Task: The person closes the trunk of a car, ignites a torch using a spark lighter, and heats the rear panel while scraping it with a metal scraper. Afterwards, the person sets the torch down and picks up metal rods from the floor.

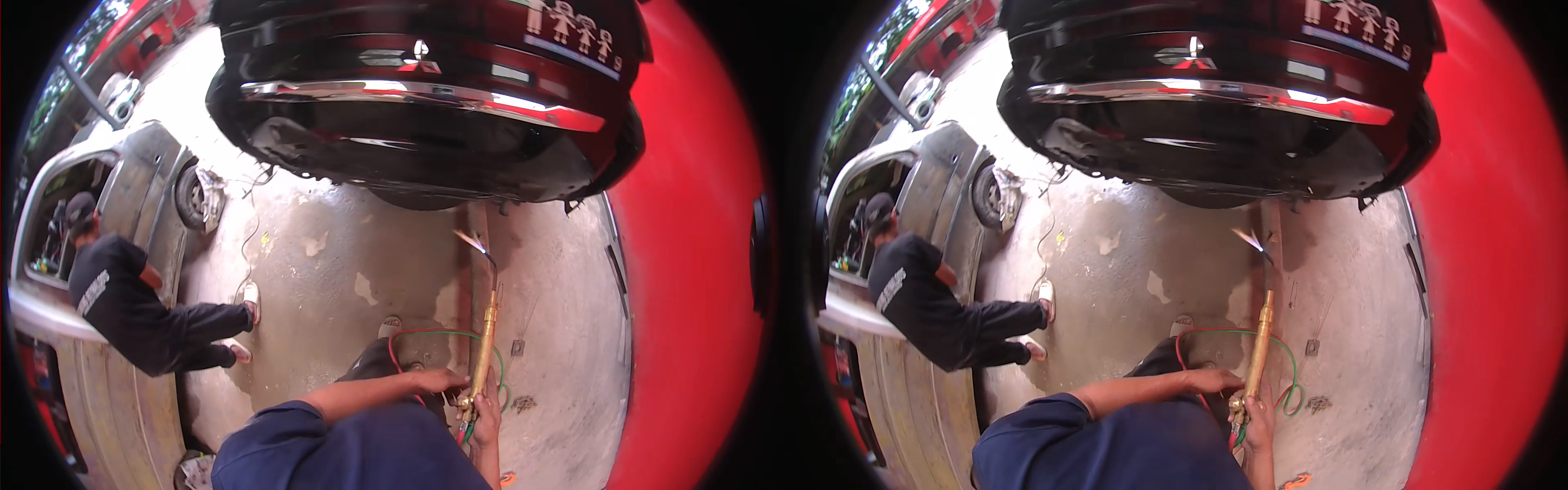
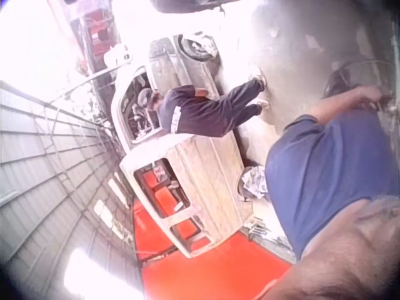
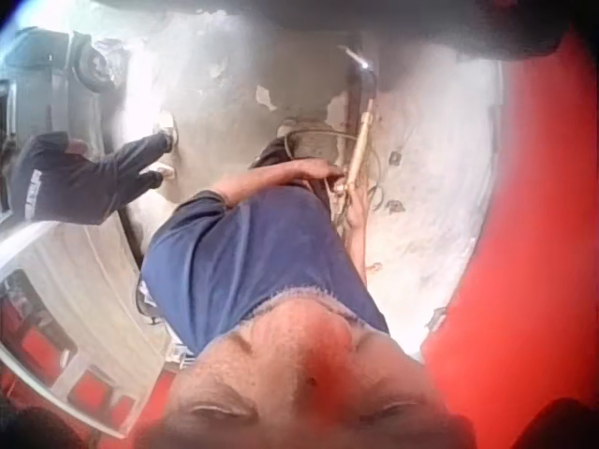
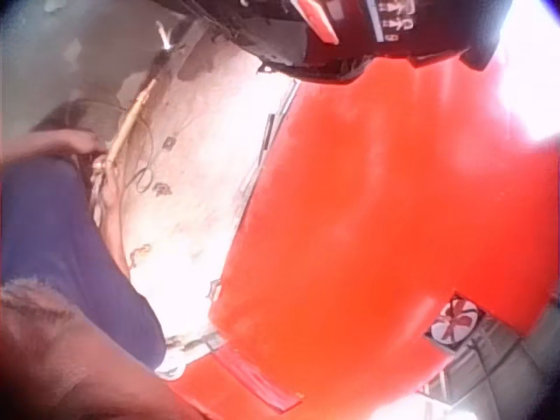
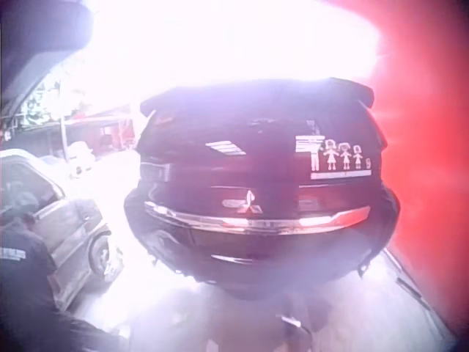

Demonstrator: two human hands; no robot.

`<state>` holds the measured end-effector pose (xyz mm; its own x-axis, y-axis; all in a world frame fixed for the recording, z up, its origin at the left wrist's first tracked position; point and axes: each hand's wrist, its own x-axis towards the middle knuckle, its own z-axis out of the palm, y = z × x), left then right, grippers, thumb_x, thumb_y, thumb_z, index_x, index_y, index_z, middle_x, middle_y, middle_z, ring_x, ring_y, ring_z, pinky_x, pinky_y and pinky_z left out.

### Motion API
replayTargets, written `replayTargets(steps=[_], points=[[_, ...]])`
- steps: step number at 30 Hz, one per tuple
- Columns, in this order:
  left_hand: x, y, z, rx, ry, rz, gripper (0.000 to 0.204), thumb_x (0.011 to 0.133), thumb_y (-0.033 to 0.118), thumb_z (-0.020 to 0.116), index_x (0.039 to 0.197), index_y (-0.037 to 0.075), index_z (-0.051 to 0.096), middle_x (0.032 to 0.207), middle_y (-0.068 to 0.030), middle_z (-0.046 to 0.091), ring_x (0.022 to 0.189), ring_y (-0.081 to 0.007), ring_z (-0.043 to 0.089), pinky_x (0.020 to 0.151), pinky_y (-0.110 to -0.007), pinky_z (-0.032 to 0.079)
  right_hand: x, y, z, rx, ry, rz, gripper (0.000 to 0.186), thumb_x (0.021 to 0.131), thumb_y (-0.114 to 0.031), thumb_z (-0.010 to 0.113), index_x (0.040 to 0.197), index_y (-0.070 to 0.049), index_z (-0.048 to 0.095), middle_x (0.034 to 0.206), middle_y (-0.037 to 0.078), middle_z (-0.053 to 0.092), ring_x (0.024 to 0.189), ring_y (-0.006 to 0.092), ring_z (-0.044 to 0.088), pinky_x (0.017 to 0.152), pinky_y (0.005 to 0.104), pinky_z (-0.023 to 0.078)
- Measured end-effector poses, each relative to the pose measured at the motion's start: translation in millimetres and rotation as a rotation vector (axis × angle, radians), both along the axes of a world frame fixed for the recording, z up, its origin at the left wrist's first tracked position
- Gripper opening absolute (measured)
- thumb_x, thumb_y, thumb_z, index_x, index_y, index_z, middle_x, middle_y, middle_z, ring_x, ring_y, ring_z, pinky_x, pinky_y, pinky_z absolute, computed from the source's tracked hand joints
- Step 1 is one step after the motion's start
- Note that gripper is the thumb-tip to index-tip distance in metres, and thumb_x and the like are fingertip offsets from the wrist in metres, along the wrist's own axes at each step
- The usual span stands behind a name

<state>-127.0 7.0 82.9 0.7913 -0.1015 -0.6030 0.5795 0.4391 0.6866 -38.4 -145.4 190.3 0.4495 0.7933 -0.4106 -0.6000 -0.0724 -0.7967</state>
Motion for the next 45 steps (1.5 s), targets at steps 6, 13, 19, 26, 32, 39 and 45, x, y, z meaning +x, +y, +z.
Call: replayTargets(steps=[6, 13, 19, 26, 32, 39, 45], points=[[-48, 18, 73, 0.017, -0.146, 0.208, 0.035, 0.103, 0.033, 0.052, 0.121, 0.006, 0.067, 0.112, -0.0084, 0.069, 0.096, -0.0199, 0.064, 0.074, -0.036, 0.054, -25, 18, 18, 0.032, -0.077, 0.295, 0.076, 0.098, -0.023, 0.062, 0.162, -0.013, 0.023, 0.086, 0.008, 0.063, 0.066, 0.0132, 0.059, 0.056, 0.0259, 0.052], [-66, 2, 48, -0.104, -0.094, 0.593, 0.033, 0.102, 0.028, 0.056, 0.118, 0.001, 0.068, 0.111, -0.0112, 0.069, 0.097, -0.0173, 0.063, 0.083, -0.032, 0.051, -49, 34, 10, 0.125, -0.115, 0.412, 0.082, 0.096, -0.019, 0.066, 0.162, -0.006, 0.019, 0.091, 0.008, 0.064, 0.079, 0.0143, 0.063, 0.068, 0.0279, 0.053], [-107, 36, 32, -0.043, 0.091, 0.938, 0.035, 0.106, 0.034, 0.051, 0.100, 0.001, 0.061, 0.073, -0.0055, 0.060, 0.061, -0.0186, 0.059, 0.061, -0.034, 0.054, -63, 49, 8, 0.198, 0.067, 0.320, 0.082, 0.096, -0.019, 0.066, 0.163, -0.012, 0.019, 0.103, 0.012, 0.063, 0.080, 0.0183, 0.066, 0.075, 0.0331, 0.060], [-185, 95, 14, 0.020, 0.187, 1.089, 0.039, 0.106, 0.038, 0.052, 0.106, 0.001, 0.061, 0.067, -0.0035, 0.054, 0.058, -0.0184, 0.057, 0.055, -0.035, 0.054, -85, 78, 6, 0.175, 0.324, 0.360, 0.091, 0.092, -0.012, 0.069, 0.163, -0.025, 0.013, 0.115, 0.015, 0.059, 0.079, 0.0237, 0.069, 0.067, 0.0424, 0.063], [-249, 141, 0, -0.021, 0.202, 1.018, 0.039, 0.106, 0.038, 0.052, 0.110, 0.000, 0.062, 0.068, -0.0036, 0.054, 0.059, -0.0171, 0.058, 0.056, -0.035, 0.054, -131, 130, 9, 0.132, 0.388, 0.296, 0.092, 0.091, -0.004, 0.067, 0.163, -0.028, 0.014, 0.117, 0.015, 0.057, 0.068, 0.0196, 0.063, 0.051, 0.0328, 0.055], [-335, 228, -50, -0.066, 0.207, 0.974, 0.041, 0.106, 0.039, 0.053, 0.110, 0.000, 0.061, 0.071, -0.0030, 0.053, 0.060, -0.0165, 0.057, 0.055, -0.035, 0.055, -206, 217, 11, -0.216, -0.080, 0.374, 0.098, 0.088, 0.010, 0.065, 0.164, -0.028, 0.017, 0.112, 0.011, 0.059, 0.063, 0.0157, 0.061, 0.049, 0.0276, 0.052], [-398, 321, -70, 0.012, 0.236, 1.023, 0.038, 0.105, 0.038, 0.054, 0.109, 0.001, 0.061, 0.071, -0.0039, 0.054, 0.055, -0.0169, 0.055, 0.051, -0.034, 0.053, -257, 278, 22, -0.331, -0.262, 0.418, 0.071, 0.087, 0.007, 0.071, 0.152, -0.010, 0.047, 0.106, 0.006, 0.061, 0.066, 0.0128, 0.063, 0.052, 0.0258, 0.054]])
